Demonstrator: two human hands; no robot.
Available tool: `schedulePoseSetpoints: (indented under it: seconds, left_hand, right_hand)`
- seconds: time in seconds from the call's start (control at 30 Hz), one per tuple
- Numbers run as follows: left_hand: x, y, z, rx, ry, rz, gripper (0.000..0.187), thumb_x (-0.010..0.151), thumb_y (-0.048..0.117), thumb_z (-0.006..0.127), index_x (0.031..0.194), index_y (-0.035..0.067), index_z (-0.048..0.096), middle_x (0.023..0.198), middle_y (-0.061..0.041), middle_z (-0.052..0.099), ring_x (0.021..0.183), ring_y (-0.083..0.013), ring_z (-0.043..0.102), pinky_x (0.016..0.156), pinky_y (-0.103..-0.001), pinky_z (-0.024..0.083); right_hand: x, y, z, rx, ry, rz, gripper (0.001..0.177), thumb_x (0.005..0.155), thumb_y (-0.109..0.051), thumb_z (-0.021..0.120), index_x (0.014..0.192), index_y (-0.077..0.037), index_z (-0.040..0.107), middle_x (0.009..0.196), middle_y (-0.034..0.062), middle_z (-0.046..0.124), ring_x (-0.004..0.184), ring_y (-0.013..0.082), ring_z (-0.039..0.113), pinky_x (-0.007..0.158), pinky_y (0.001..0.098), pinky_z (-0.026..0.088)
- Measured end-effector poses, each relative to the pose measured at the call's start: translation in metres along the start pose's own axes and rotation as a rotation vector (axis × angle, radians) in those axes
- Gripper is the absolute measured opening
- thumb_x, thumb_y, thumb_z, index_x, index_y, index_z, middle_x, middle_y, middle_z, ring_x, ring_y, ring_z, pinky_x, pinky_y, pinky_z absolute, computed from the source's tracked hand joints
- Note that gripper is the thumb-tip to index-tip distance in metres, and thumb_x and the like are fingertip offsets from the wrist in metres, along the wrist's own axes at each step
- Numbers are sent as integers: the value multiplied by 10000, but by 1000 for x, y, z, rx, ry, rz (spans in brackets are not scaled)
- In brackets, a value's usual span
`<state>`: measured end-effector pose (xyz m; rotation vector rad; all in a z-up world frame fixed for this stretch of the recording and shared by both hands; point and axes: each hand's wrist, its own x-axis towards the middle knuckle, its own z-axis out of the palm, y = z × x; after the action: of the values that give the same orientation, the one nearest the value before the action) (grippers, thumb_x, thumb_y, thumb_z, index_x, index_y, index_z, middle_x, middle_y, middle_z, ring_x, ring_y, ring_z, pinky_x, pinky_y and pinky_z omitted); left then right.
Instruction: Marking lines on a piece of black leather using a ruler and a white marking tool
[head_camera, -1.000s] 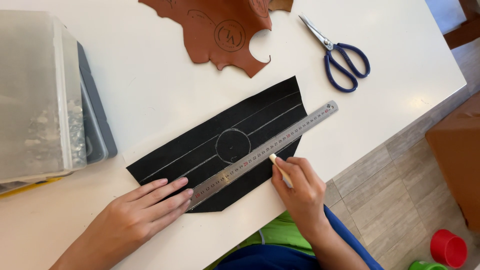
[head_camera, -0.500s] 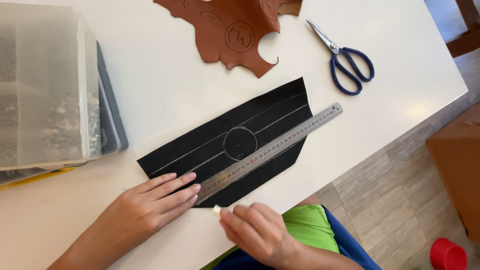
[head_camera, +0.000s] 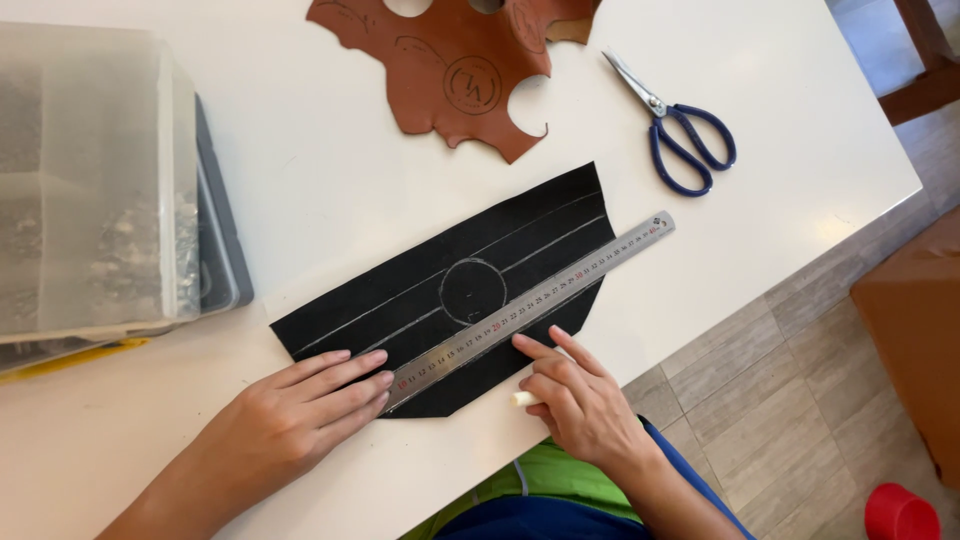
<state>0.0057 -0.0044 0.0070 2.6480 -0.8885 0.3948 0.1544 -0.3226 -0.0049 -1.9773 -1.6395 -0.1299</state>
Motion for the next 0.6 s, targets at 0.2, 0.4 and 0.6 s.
schedulePoseSetpoints:
  seconds: [0.2,0.4,0.6]
  left_hand:
    - [-2,-3,-1,3,-73,22,305,998,5,511,1265,45,651,1400,-88,631,1362,-290,552,1161,-444,407]
    - [-4,-5,3,-7,-67,40,314,1042,51,446,1293,49,634,1430,-75,618,1393,-285,528,1166,-445,397]
    - [-5,-6,2,-5,-92,51,334,1020,26,469,1314,33,625,1433,-97,614,1398,-307,520,1167,-451,393]
  right_hand:
    - [-39,55,-11,-173,-208,325,101,944,-130,615,863,-91,661,1371,141,668,1359,154,563,1290,439,211]
    - [-26,37,1,-114,-627,340,192,849,-135,664,982,-193,789,1142,-6,735,1507,207,371,1272,550,98]
    - [-52,56,3,-178,-211,269,146,900,-20,541,908,-117,650,1481,83,584,1188,101,658,1276,452,214]
